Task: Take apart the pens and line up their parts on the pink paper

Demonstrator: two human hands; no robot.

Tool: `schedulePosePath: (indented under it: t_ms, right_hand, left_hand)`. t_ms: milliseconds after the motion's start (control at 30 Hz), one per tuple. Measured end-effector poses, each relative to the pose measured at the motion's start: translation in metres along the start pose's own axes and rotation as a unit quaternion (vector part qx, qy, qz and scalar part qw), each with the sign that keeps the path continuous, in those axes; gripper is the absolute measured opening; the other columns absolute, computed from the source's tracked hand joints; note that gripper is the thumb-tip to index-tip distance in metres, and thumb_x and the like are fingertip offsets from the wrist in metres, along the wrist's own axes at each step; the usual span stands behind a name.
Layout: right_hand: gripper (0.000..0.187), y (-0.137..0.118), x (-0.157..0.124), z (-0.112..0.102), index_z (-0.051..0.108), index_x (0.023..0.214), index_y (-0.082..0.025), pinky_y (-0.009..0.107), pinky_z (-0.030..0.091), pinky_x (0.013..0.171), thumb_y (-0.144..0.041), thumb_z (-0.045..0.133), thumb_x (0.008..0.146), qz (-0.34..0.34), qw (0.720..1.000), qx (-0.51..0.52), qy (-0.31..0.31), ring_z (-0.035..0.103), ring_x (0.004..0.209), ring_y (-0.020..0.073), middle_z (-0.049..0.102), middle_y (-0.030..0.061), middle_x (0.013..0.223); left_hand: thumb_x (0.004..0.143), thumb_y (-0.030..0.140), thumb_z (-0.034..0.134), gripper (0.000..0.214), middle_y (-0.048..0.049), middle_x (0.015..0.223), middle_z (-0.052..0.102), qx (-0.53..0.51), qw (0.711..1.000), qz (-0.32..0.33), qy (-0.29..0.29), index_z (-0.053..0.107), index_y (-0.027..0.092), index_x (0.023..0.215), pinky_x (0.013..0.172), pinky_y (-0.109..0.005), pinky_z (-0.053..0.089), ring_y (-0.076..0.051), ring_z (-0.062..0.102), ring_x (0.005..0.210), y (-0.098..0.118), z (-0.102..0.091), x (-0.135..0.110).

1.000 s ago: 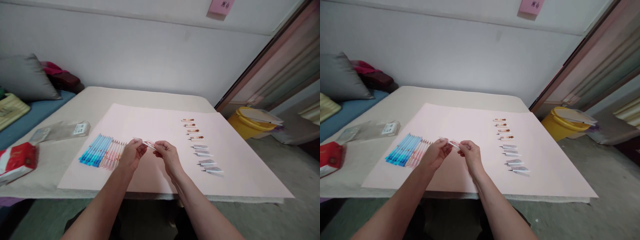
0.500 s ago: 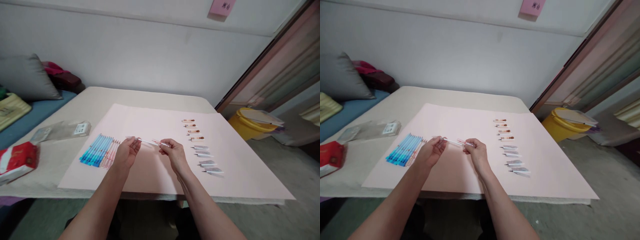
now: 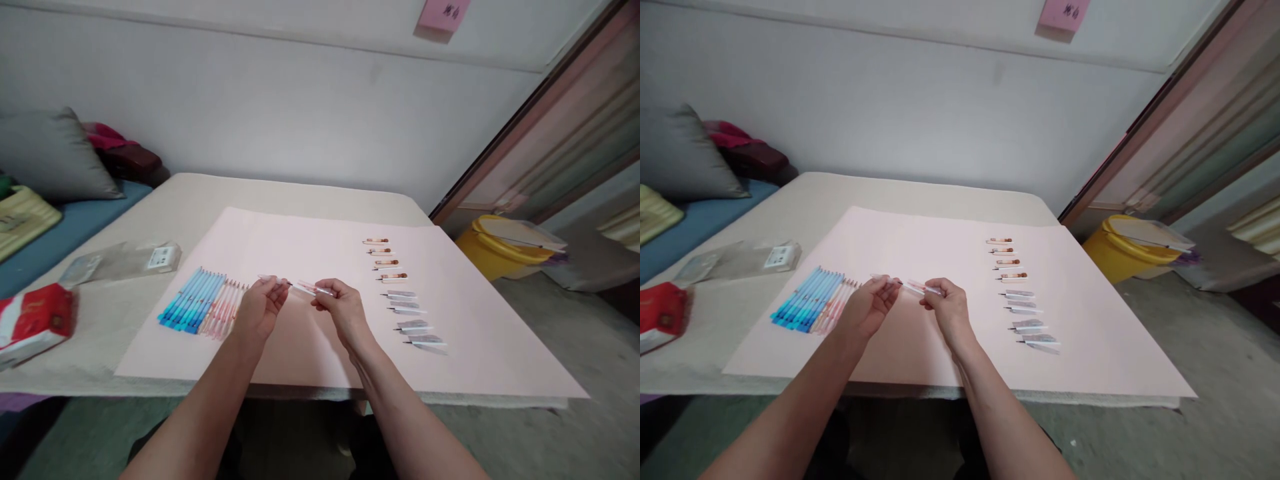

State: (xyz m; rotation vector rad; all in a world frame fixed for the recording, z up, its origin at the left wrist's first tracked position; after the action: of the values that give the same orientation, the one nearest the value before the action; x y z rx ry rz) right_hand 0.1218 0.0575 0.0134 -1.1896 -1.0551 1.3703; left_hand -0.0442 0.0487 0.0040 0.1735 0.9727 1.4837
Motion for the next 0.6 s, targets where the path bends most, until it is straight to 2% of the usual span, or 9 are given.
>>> schedulePosePath:
  t_ms: [100, 200, 400, 600]
  right_hand:
    - [0.015, -0.004, 0.002, -0.008, 0.066, 0.077, -0.016, 0.025, 0.045, 0.056, -0.020, 0.066, 0.063, -0.010, 1.000, 0.006, 0.006, 0.060, 0.057, 0.0135, 0.062, -0.0008, 0.061]
    - [0.017, -0.005, 0.002, -0.010, 0.066, 0.079, -0.017, 0.025, 0.045, 0.057, -0.021, 0.067, 0.063, -0.015, 1.000, 0.019, 0.016, 0.061, 0.059, 0.0141, 0.063, -0.0006, 0.063]
    - [0.016, -0.001, 0.002, -0.005, 0.065, 0.079, -0.017, 0.025, 0.042, 0.056, -0.024, 0.066, 0.065, -0.015, 1.000, -0.007, 0.019, 0.059, 0.058, 0.0138, 0.062, -0.0010, 0.063]
    - [0.013, 0.005, 0.005, -0.006, 0.067, 0.074, -0.019, 0.025, 0.037, 0.058, -0.021, 0.063, 0.062, -0.034, 0.997, -0.065, 0.010, 0.051, 0.059, 0.0126, 0.060, -0.0027, 0.062]
  left_hand:
    - [0.078, 0.010, 0.060, 0.005, -0.0071, 0.077, 0.065, 0.000, 1.000, 0.006, 0.014, 0.057, 0.012, 0.075, 0.063, -0.021, 0.053, -0.013, 0.065, 0.073, 0.007, -0.008, 0.005]
    - [0.076, 0.012, 0.063, 0.005, -0.0067, 0.080, 0.065, 0.018, 1.000, -0.005, -0.007, 0.058, 0.013, 0.076, 0.064, -0.021, 0.053, -0.013, 0.065, 0.075, 0.004, -0.009, 0.005]
    - [0.070, 0.014, 0.069, 0.010, -0.0033, 0.076, 0.064, 0.070, 0.990, -0.090, -0.077, 0.063, 0.013, 0.077, 0.057, -0.016, 0.049, -0.008, 0.061, 0.066, -0.029, 0.006, -0.008]
    - [0.070, 0.008, 0.067, 0.011, -0.0039, 0.075, 0.063, 0.072, 0.987, -0.113, -0.084, 0.066, 0.013, 0.080, 0.059, -0.017, 0.048, -0.007, 0.058, 0.063, -0.045, 0.013, -0.014]
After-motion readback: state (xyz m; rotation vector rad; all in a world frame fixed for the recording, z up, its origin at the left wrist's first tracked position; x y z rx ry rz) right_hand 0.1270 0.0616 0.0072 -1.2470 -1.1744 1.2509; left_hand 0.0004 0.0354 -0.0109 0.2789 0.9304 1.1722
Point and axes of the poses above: each hand's wrist, its own x-axis towards the middle knuckle, its own z-axis out of the palm, y = z × x, the point moved 4 cm from there along x, towards the middle knuckle
